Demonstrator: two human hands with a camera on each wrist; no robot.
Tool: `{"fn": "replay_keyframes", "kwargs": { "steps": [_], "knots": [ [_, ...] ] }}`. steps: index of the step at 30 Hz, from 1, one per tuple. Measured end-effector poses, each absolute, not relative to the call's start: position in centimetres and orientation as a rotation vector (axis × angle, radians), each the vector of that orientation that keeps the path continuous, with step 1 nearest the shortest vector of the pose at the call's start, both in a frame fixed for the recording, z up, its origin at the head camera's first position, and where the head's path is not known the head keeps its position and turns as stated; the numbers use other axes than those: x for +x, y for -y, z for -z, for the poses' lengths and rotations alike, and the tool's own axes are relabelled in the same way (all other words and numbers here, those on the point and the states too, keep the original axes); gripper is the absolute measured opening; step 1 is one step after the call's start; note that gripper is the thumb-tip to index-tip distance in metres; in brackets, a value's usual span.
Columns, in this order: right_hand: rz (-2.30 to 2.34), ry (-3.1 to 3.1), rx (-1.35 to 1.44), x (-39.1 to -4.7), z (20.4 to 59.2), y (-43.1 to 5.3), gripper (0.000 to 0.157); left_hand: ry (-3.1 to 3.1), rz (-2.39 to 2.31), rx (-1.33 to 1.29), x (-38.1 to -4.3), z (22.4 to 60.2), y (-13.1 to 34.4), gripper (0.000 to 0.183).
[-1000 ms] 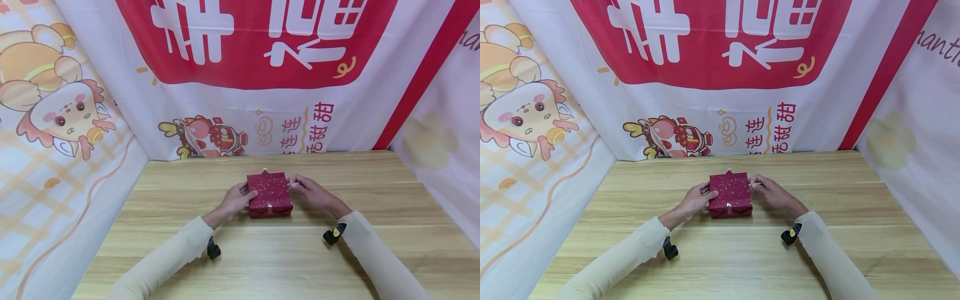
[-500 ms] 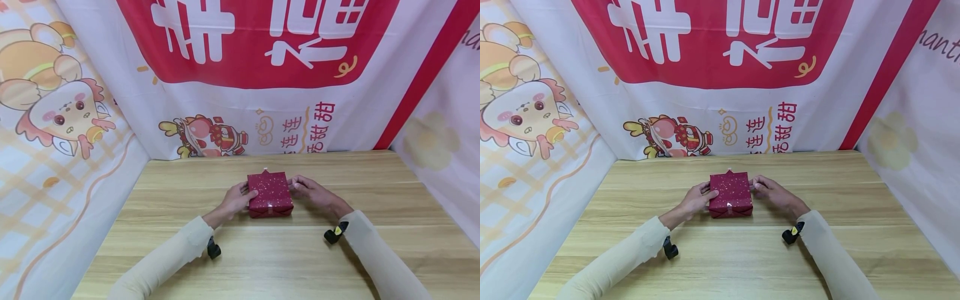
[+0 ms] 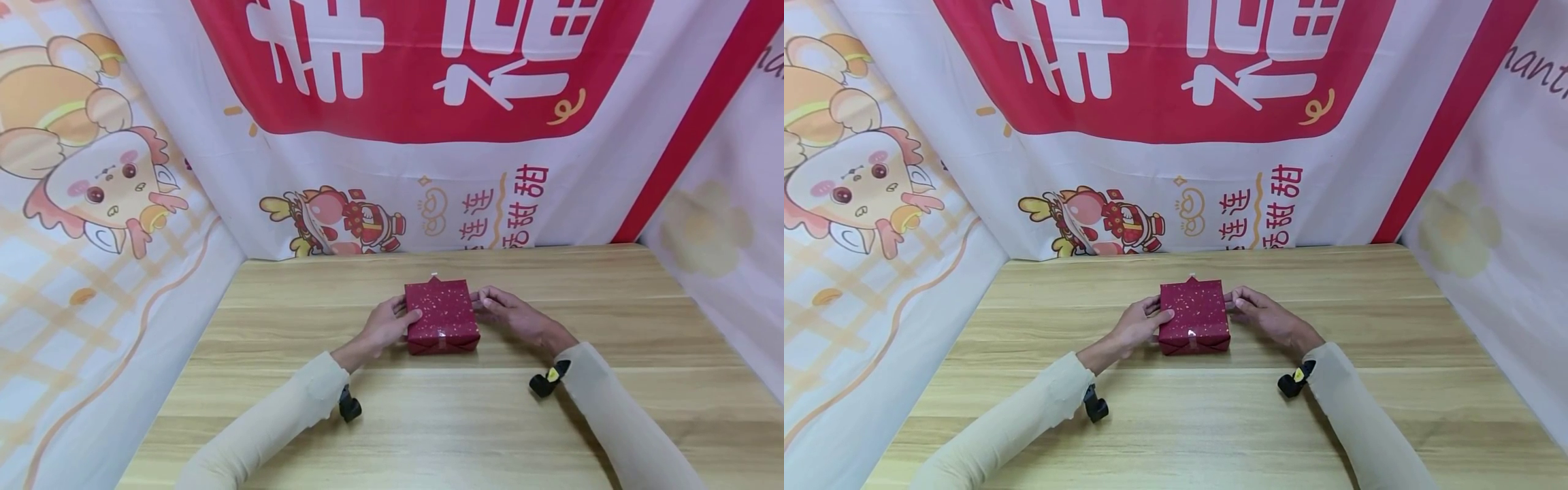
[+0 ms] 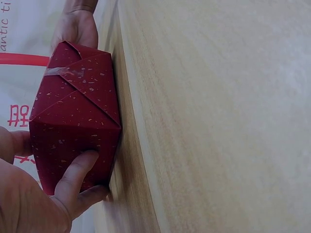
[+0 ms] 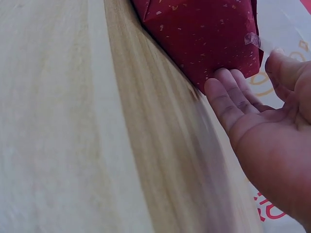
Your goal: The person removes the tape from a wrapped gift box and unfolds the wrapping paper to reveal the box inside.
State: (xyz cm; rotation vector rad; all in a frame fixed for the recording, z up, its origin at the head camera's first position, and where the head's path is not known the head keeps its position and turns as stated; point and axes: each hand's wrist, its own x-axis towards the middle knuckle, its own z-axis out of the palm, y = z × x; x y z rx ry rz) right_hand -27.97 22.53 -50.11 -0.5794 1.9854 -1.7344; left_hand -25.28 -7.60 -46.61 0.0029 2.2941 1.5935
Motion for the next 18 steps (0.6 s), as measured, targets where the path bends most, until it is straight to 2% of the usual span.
{"fn": "replay_keyframes", "kwargs": {
  "steps": [4, 18],
  "knots": [
    [1.772, -1.938, -0.552, -27.98, 50.25, -22.50, 0.043, -2.292, -1.592, 0.002, -25.26, 46.62, 7.59, 0.066],
    [1.982, -1.744, -0.541, -27.65, 51.05, -22.58, 0.026, -2.286, -1.616, -0.013, -25.15, 46.54, 7.60, 0.066]
  ]
}}
